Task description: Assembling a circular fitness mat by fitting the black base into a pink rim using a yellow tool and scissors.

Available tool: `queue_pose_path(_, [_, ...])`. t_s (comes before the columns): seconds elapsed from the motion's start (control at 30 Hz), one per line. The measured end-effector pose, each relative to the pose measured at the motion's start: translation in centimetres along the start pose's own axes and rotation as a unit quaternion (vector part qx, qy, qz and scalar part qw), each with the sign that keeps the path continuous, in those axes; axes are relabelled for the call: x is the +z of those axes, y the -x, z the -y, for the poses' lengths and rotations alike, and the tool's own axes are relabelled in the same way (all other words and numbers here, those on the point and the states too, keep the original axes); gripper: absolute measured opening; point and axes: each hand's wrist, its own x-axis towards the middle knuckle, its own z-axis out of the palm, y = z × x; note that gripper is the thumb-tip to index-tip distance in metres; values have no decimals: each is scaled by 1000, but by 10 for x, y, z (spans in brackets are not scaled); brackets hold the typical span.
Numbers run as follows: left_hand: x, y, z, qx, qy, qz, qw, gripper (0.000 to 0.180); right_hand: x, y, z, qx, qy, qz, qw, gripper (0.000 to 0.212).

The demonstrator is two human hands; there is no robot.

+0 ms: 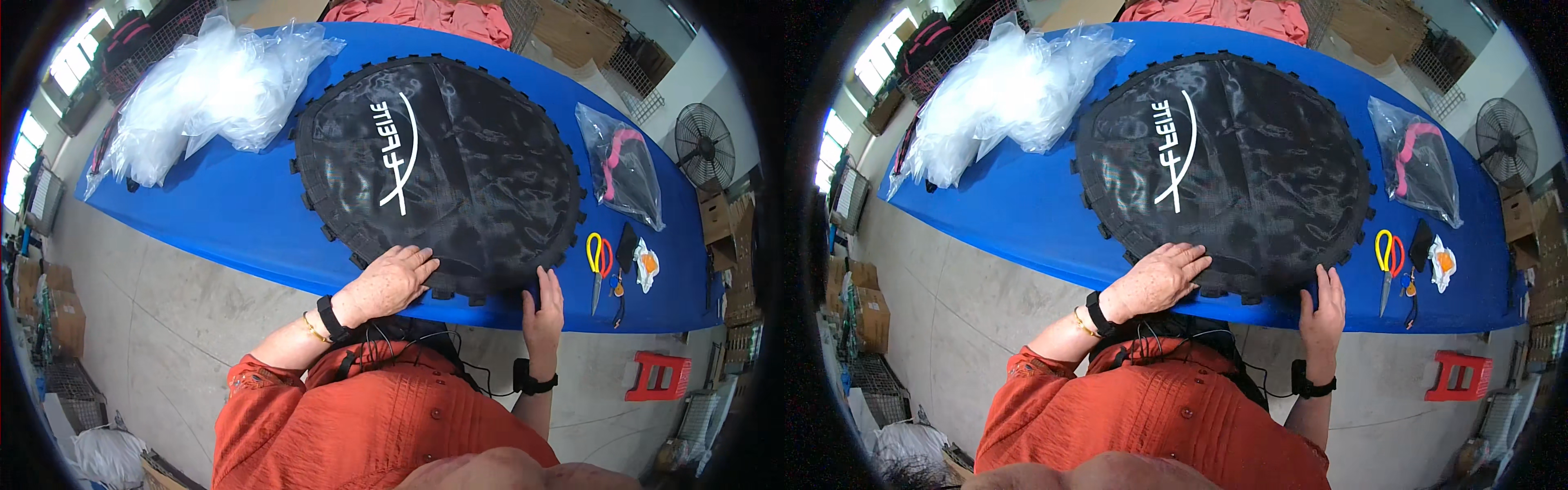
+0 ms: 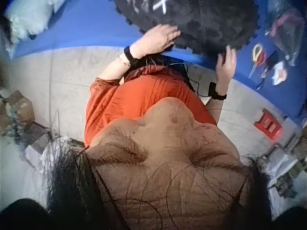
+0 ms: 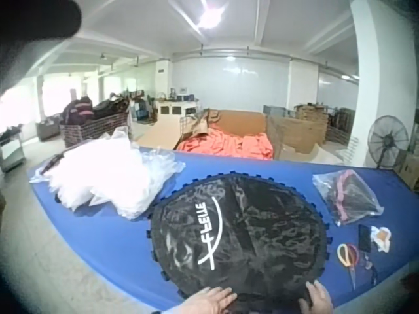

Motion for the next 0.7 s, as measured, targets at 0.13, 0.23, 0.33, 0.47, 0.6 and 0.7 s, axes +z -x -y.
queue_pose_path(0.13, [-12,-16,-6,-37,-28,32,998,43,-13,-1,16,38,-19,8,999,54])
queue_pose_path(0.23, [-15,-25,-10,-32,-46,8,998,39,-17,5,26,143,-137,85,976,53])
queue_pose_path(0.33, [-13,-37,-21,-39,-29,41,998,39,-6,15,30,175,-260,117,942,51])
queue_pose_path(0.47, [-6,-46,-48,-11,22,80,996,42,5,18,40,152,-366,147,906,53])
queue_pose_path(0.6, [-2,-40,-59,22,91,137,986,50,-3,2,49,151,-404,107,896,39])
queue_pose_path(0.7, [-41,-41,-38,32,158,146,976,44,-10,-2,29,109,-325,105,934,35])
